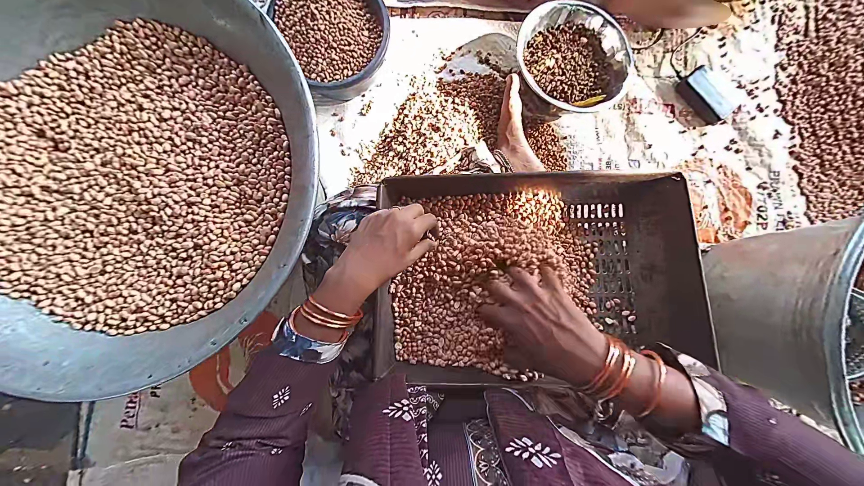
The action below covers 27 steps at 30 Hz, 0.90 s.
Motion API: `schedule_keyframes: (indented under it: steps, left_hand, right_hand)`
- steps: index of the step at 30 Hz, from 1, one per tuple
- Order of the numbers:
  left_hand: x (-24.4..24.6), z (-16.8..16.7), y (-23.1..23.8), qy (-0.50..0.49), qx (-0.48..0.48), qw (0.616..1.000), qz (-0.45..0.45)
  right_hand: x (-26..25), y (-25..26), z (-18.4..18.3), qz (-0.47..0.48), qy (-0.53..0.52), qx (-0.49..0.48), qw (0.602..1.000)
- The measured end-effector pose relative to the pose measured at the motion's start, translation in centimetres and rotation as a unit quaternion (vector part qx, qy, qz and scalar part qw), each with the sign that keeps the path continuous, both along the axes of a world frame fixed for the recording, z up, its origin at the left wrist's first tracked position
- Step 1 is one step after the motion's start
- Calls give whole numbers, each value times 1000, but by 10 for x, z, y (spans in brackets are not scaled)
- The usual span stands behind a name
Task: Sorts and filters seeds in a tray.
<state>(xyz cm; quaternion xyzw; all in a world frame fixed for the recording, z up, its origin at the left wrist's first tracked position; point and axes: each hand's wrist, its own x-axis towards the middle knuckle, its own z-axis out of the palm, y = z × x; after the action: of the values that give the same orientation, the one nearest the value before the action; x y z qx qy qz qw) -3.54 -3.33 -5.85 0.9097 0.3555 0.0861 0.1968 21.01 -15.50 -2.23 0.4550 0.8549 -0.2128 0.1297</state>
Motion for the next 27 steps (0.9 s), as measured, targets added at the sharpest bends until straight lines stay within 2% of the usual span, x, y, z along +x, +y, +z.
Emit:
schedule_keyframes:
  steps: [4, 6, 7, 9, 11, 14, 17, 20, 23, 27]
  left_hand:
    - [0, -2, -4, -9, 7, 1000, 7]
    - [-4, 1, -6, -7, 6, 1000, 20]
    - [-8, 4, -9, -6, 5, 1000, 21]
    - [-16, 9, -17, -14, 0, 1000, 8]
    - [-16, 5, -25, -37, -6, 999, -14]
    - [-5, -10, -31, -76, 9, 996, -49]
    - [8, -18, -31, -68, 15, 994, -80]
    - [15, -15, -27, -37, 25, 994, -96]
    - [19, -16, -24, -28, 22, 995, -96]
    - [15, -12, -20, -90, -35, 995, -17]
  right_hand:
    - [42, 1, 15, -116, -135, -59, 982]
    - [40, 7, 28, -153, -194, -91, 965]
    - [35, 7, 31, -151, -184, -66, 969]
    - [18, 5, 27, -94, -90, 52, 990]
    - [-14, 5, 18, -5, 29, 109, 994]
    - [-70, 2, 0, 142, 180, 50, 972]
    - [-102, -8, -27, 228, 205, -10, 952]
    - [-86, 0, -28, 201, 130, -62, 969]
    - [-40, 0, -23, 132, 92, -44, 986]
    - [25, -7, -4, 3, -11, -50, 999]
